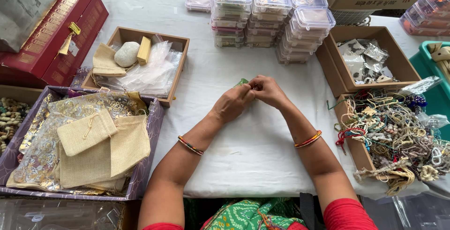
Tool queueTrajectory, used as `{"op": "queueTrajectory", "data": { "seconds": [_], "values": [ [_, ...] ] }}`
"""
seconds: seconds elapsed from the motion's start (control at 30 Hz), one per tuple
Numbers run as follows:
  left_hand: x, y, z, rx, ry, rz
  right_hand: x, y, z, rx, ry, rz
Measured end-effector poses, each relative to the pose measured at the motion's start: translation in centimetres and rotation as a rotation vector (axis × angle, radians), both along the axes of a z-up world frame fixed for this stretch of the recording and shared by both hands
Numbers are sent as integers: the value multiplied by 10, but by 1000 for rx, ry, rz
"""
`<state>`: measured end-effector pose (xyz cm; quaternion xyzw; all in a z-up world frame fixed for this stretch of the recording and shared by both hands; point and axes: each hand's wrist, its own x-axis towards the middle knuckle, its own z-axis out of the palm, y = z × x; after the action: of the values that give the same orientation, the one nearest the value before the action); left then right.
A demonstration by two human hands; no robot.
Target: The person wraps a small item in a green and gold patterned pouch, folds it, and places it into a clear plastic container. Then the person picks up a beaded necklace, coils it, and places it into a small clear plastic bag.
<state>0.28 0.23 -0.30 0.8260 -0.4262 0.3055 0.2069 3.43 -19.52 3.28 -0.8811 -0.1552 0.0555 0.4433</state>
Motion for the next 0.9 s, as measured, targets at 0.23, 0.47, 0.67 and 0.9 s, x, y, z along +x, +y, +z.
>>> {"op": "queueTrajectory", "data": {
  "seconds": [0.23, 0.47, 0.67, 0.9],
  "values": [
    [2, 5, 10, -235, 265, 37, -12, 20, 2, -157, -201, 73],
    [9, 25, 25, -304, 448, -6, -10, 16, -13, -75, -427, 197],
    [26, 34, 3, -41, 294, 148, -19, 21, -3, -133, -456, 115],
    [19, 35, 18, 171, 173, 162, -23, 18, 12, -359, -612, 248]
  ]
}}
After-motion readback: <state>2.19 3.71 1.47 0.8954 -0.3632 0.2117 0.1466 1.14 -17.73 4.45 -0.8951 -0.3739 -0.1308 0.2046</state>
